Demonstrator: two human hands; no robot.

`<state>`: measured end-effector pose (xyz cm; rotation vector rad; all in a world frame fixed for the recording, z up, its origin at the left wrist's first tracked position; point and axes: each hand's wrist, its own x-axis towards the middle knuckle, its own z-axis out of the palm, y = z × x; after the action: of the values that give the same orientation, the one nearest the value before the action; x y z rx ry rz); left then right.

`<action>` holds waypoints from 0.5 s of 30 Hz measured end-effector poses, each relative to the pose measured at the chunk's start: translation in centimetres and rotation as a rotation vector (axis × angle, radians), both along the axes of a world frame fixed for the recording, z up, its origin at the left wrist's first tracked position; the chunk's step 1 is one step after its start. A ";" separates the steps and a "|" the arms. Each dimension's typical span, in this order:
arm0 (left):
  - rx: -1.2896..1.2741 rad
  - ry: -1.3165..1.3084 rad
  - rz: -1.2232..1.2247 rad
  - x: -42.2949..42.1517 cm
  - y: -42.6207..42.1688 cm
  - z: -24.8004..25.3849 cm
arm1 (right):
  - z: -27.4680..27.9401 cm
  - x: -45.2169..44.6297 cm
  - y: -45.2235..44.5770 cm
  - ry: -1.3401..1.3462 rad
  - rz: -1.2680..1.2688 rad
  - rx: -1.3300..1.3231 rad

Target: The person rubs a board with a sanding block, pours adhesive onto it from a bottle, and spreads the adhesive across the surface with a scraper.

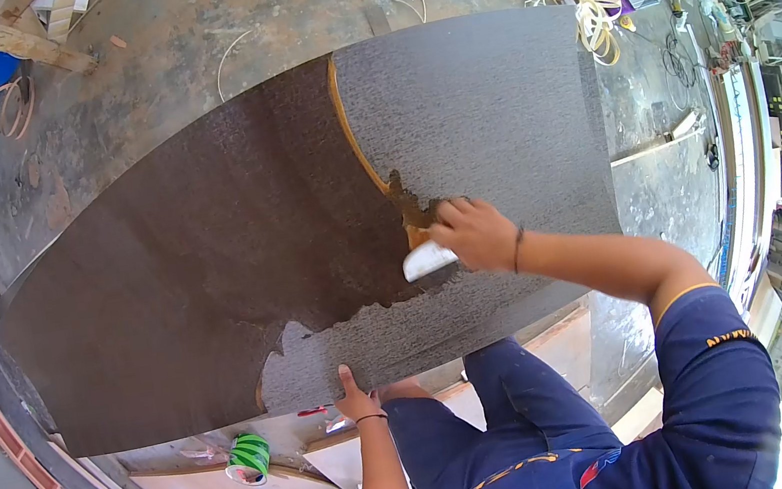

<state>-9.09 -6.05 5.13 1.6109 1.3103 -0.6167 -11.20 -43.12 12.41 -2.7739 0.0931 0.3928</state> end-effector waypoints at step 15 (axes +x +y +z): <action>0.039 -0.132 -0.069 -0.2 -1.5 0.5 | -2.9 21.3 -13.3 -0.441 -0.241 -0.205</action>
<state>-9.27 -7.52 5.62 1.7049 1.1808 -0.5195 10.13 -56.42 9.50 -2.9278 0.3725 -0.3056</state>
